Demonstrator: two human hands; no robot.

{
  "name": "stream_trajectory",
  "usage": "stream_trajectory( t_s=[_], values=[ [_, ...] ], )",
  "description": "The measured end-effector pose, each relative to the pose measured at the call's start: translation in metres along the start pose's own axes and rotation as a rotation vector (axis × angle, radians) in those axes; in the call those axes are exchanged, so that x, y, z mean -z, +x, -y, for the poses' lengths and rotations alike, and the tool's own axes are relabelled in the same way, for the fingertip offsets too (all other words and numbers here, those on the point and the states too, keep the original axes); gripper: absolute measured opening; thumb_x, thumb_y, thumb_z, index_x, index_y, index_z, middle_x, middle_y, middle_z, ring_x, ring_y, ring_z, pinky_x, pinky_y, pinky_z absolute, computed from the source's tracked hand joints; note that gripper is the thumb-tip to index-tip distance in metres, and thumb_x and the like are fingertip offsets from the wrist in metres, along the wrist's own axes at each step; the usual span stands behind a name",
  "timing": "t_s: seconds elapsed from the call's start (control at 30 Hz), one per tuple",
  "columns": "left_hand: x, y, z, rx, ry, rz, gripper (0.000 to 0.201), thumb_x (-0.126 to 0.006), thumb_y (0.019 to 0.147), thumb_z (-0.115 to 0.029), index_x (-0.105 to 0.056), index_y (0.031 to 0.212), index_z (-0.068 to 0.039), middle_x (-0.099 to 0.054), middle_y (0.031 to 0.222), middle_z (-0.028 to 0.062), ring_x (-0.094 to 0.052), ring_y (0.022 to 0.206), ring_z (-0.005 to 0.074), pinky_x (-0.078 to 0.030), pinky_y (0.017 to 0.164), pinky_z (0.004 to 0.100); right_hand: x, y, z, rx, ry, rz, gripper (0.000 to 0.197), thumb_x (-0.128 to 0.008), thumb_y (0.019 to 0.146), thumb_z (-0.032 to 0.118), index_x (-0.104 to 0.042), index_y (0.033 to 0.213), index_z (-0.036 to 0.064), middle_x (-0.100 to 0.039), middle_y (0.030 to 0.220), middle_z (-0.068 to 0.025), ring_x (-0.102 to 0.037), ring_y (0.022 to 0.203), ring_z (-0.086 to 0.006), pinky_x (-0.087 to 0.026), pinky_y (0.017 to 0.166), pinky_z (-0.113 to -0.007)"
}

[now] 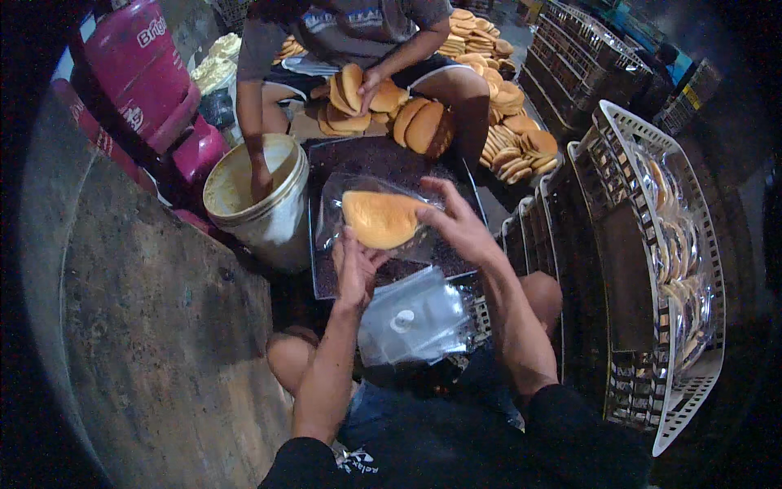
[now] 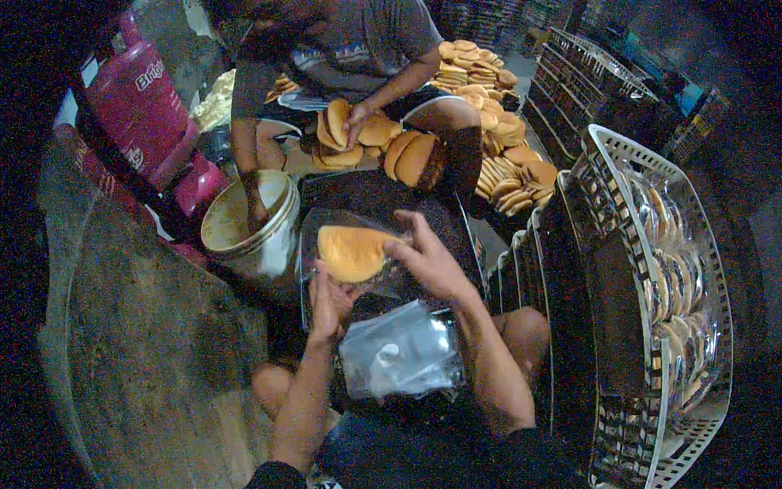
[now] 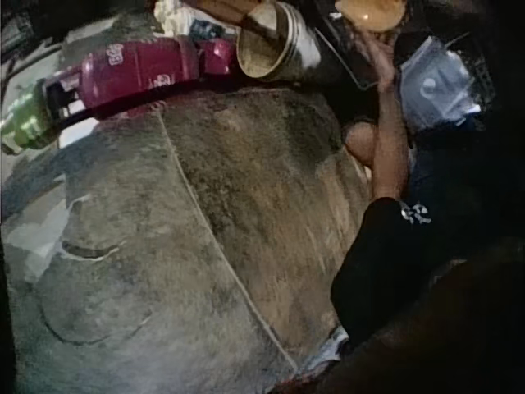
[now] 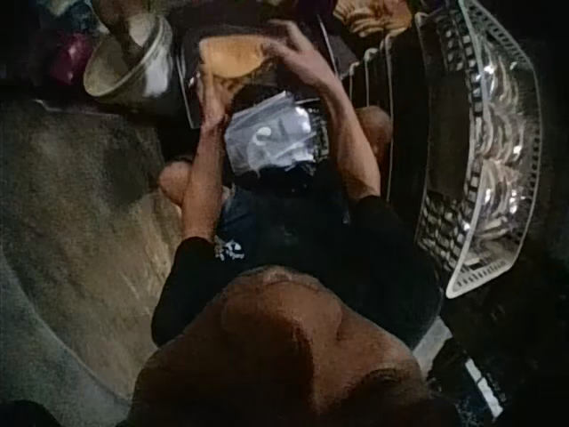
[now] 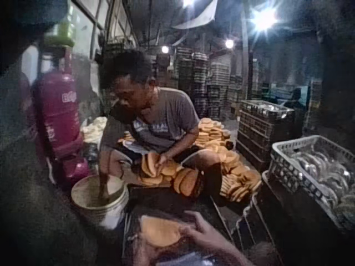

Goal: The person sits on the floor and repeatedly takes round bread buns, places them into clear plastic bags, and arranges the filled bags into a white plastic basket. A coworker is visible in the background handling similar buns.

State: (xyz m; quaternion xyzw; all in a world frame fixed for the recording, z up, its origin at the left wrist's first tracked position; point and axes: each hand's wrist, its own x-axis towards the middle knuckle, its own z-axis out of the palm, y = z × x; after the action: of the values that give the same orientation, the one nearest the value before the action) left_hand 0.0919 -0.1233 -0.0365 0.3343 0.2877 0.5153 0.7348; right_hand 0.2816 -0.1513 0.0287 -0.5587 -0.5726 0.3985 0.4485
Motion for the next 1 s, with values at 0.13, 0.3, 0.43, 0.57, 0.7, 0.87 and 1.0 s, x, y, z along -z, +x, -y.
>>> stream_trajectory(
  t_s=[0.13,0.3,0.43,0.57,0.7,0.87,1.0],
  values=[
    [0.009,0.001,0.005,0.009,-0.140,-0.092,0.058,-0.046,0.091,-0.054,-0.047,0.126,-0.007,-0.056,0.122,0.0075,-0.055,0.111,0.0233,-0.048,0.090,0.0404,-0.031,-0.022,0.017,0.154,-0.043,-0.281,0.050,-0.067,0.081,0.023,-0.046,0.123,0.0038,-0.054,0.117,-0.0196,-0.049,0.115,-0.0303,-0.037,0.097,-0.040],
    [0.015,0.002,-0.003,0.143,-0.494,-0.219,0.067,-0.050,0.083,-0.064,-0.050,0.122,-0.010,-0.059,0.113,0.0070,-0.058,0.096,0.0201,-0.049,0.081,0.0344,-0.060,-0.030,0.015,0.559,-0.835,-0.430,0.045,-0.073,0.073,0.025,-0.055,0.108,0.0036,-0.045,0.128,-0.0182,-0.033,0.128,-0.0408,-0.026,0.105,-0.053],
    [0.047,0.001,0.027,0.153,-0.299,-0.207,0.051,-0.051,0.091,-0.048,-0.051,0.121,-0.007,-0.058,0.114,0.0102,-0.058,0.101,0.0223,-0.050,0.084,0.0372,-0.070,-0.040,0.037,0.385,-0.846,-0.394,0.077,-0.073,0.072,0.038,-0.038,0.131,0.0032,-0.031,0.141,-0.0179,-0.023,0.133,-0.0411,-0.017,0.109,-0.054],
    [0.052,0.008,0.028,0.147,0.171,-0.235,0.049,-0.052,0.091,-0.045,-0.052,0.118,-0.003,-0.061,0.106,0.0123,-0.062,0.091,0.0207,-0.054,0.070,0.0325,-0.090,-0.030,0.003,0.404,-1.154,-0.155,0.088,-0.072,0.071,0.030,-0.026,0.141,0.0027,-0.039,0.136,-0.0176,-0.031,0.131,-0.0368,-0.018,0.109,-0.055],
    [0.055,0.016,0.014,-0.062,0.555,-0.227,0.065,-0.039,0.093,-0.054,-0.047,0.119,0.005,-0.064,0.079,0.0184,-0.064,0.065,0.0233,-0.054,0.055,0.0316,-0.064,-0.009,-0.019,-0.244,-0.597,-0.027,0.085,-0.072,0.069,0.025,-0.024,0.134,-0.0008,-0.060,0.099,-0.0285,-0.060,0.090,-0.0442,-0.047,0.080,-0.050],
    [0.059,-0.001,-0.023,-0.148,0.563,-0.339,0.063,-0.041,0.092,-0.050,-0.047,0.125,0.003,-0.060,0.087,0.0149,-0.058,0.070,0.0193,-0.050,0.061,0.0294,0.061,-0.107,0.069,0.026,-0.710,-0.504,0.075,-0.071,0.068,0.031,-0.039,0.130,0.0022,-0.054,0.117,-0.0273,-0.058,0.104,-0.0361,-0.044,0.091,-0.042],
    [0.055,-0.010,0.008,0.111,0.765,-0.196,0.060,-0.045,0.090,-0.055,-0.056,0.112,0.000,-0.059,0.069,0.0096,-0.056,0.061,0.0157,-0.047,0.060,0.0276,0.145,-0.257,0.226,-0.233,-1.118,-0.830,0.070,-0.071,0.070,0.019,-0.041,0.132,0.0058,-0.067,0.100,-0.0134,-0.064,0.088,-0.0215,-0.051,0.081,-0.034]
  ],
)
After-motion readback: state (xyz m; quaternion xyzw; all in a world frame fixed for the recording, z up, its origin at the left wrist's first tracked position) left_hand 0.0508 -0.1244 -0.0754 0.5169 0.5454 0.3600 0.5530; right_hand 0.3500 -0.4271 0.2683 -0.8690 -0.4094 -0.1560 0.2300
